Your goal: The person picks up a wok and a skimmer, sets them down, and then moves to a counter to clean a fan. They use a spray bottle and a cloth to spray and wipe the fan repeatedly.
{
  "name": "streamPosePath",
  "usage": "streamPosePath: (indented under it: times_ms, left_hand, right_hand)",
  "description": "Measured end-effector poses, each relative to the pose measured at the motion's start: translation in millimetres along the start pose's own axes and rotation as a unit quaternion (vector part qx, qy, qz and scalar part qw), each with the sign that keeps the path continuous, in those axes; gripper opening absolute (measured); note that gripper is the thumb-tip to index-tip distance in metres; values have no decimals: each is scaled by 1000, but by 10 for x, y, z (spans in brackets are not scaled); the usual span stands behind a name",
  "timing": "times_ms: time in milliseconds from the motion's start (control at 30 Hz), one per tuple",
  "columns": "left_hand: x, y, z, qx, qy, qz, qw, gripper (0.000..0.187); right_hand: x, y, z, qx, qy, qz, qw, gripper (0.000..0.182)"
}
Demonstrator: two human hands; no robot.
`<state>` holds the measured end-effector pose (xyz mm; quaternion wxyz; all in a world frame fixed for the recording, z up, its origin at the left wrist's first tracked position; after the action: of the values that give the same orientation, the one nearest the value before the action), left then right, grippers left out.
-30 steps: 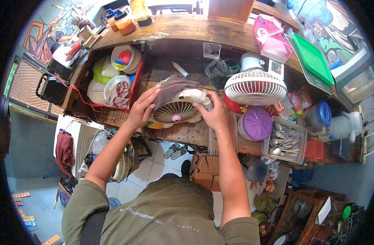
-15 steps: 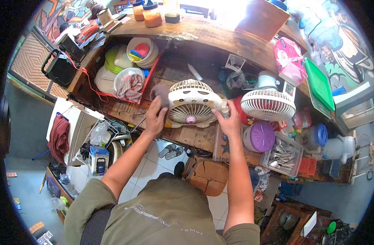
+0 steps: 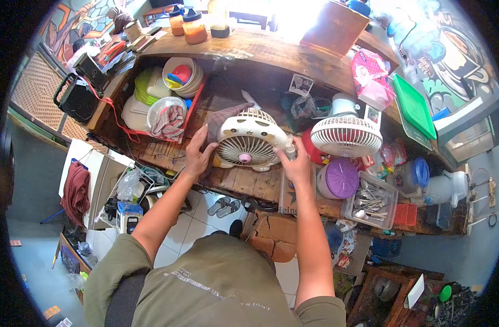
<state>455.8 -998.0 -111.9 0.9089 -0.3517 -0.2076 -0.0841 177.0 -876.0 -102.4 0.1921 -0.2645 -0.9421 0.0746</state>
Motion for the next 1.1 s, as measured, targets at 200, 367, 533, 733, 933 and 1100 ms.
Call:
streamPosePath:
  times_ms: [200, 367, 533, 733, 933, 1100]
  left_hand:
    - [-137, -516, 458, -59, 8, -47, 997, 55]
    - [10, -195, 140, -31, 41, -42, 998, 55]
    - [345, 40, -284, 95, 51, 33, 994, 30]
    - [710, -604, 528, 17, 163, 190, 968, 31]
    - [725, -904, 916, -3, 284, 180, 942, 36]
    - [577, -967, 1079, -23, 276, 144, 950, 34]
  right_hand:
    - [62, -2, 64, -25, 32, 1, 999, 41]
    - [12, 5, -85, -21, 87, -16, 996, 43]
    - [48, 50, -70, -38, 53, 2, 998, 48]
    - [208, 152, 36, -29, -148, 51, 987, 45]
    - [-36, 428, 57, -102, -437, -104, 888, 30]
    - [-93, 452, -160, -125, -439, -83, 886, 37]
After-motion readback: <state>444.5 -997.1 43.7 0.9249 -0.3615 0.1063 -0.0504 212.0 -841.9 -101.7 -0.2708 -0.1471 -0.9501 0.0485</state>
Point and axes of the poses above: each hand's wrist, its own y-axis away from the middle knuckle, its own x-axis out of the back of the hand, z = x × y, the point moved 9 cm from there along -y, towards the middle knuckle, and after that the axes turned 4 degrees about -y, right-handed, at the moved point
